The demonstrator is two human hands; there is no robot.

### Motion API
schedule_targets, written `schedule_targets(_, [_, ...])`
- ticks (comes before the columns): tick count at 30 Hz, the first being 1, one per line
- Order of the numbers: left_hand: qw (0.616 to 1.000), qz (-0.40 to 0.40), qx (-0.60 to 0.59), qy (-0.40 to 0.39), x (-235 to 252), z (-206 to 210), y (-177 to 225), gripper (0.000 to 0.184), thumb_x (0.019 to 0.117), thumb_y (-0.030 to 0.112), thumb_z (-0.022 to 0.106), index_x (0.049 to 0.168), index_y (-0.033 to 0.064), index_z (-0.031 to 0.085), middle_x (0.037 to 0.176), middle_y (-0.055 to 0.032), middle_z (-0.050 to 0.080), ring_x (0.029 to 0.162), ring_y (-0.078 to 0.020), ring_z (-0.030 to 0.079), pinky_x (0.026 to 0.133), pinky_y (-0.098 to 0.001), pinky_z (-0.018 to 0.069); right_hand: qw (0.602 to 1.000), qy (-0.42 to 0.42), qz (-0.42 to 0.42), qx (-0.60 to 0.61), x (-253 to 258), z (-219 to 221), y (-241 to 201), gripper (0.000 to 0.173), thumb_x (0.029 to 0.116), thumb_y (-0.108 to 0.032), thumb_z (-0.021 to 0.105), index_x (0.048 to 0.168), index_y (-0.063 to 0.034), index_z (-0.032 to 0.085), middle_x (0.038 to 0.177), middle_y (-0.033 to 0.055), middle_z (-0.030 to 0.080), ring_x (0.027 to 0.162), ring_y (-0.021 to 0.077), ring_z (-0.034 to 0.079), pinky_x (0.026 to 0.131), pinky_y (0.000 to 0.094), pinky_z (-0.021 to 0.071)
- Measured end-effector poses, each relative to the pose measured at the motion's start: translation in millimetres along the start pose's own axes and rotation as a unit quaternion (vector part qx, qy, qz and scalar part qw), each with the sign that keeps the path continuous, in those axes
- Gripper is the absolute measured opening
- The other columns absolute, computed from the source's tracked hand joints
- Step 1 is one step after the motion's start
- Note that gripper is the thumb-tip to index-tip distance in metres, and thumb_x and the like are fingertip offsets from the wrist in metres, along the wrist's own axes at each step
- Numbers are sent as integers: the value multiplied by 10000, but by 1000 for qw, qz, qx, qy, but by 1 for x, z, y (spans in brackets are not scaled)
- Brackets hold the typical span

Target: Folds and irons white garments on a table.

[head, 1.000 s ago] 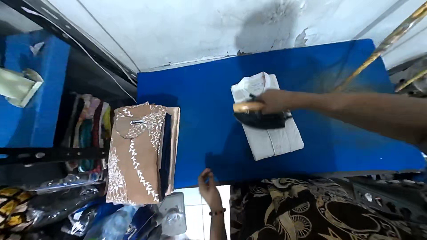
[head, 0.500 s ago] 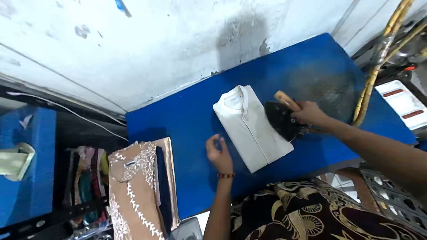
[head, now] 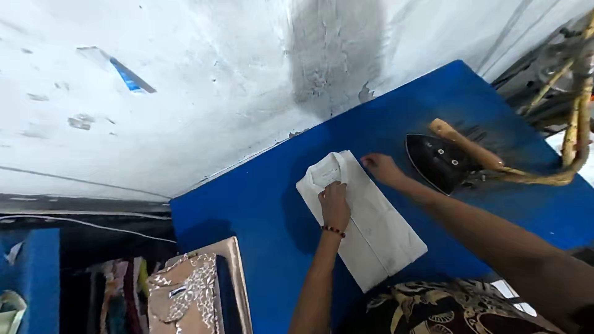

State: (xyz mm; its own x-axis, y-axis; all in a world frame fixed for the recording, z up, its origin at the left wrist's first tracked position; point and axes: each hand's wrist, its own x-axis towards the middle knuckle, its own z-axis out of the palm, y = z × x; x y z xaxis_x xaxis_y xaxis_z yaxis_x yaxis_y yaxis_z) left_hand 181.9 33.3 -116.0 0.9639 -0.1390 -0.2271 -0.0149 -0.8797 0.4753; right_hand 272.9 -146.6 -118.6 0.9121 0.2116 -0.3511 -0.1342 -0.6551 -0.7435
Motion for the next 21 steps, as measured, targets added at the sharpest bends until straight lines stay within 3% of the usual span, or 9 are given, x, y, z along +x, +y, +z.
schedule_targets(3, [1000,-5,-13,12,-3,6,-6,437,929,-66,536,1336,41,652,1442,-205,570,1354,-396,515,1093,-600,372,990,-4,81,113,45,25,0,374,1117,-209,443,1268,84,619,1097,269,680,976,366,675,904,535,536])
schedule_targets(5, [999,-5,-27,35,-6,10,-11,422,928,-72,539,1311,43,673,1408,-211,596,1328,-409,537,1081,-608,382,978,-7,119,169,56,23,-5,346,1108,-246,486,1209,57,619,951,157,635,746,197,589,710,377,523])
schedule_targets(6, [998,-1,-34,45,-7,12,-12,421,922,-79,543,1301,42,681,1392,-216,607,1314,-418,547,1072,-615,384,974,-14,125,191,58,21,-7,316,1098,-238,512,1172,50,619,903,117,606,694,147,546,661,328,497])
schedule_targets(11, [995,15,-59,79,-9,23,-11,468,890,-109,550,1293,75,701,1330,-215,645,1267,-422,580,1051,-635,386,968,-55,106,223,54,9,-17,239,1064,-182,573,1147,35,627,915,114,613,719,133,548,685,320,498])
schedule_targets(15, [993,28,-61,101,-7,27,-10,470,885,-119,548,1273,84,716,1296,-206,666,1219,-423,611,1030,-643,397,973,-67,104,196,53,2,-26,267,1064,-116,553,1255,59,616,1105,198,651,886,206,625,824,386,538])
schedule_targets(18, [993,21,-67,92,-8,26,-12,472,898,-105,557,1297,99,707,1301,-213,657,1225,-414,605,1028,-625,409,996,17,49,69,49,5,-38,233,1033,-77,596,1192,75,674,1125,264,688,1035,367,672,942,540,522])
schedule_targets(21, [993,16,-74,94,-8,30,-17,455,899,-103,559,1280,90,715,1293,-220,658,1216,-418,608,1019,-613,428,994,95,-10,-53,39,31,-35,247,1046,-59,537,1227,73,642,1154,317,666,1121,492,645,968,632,500])
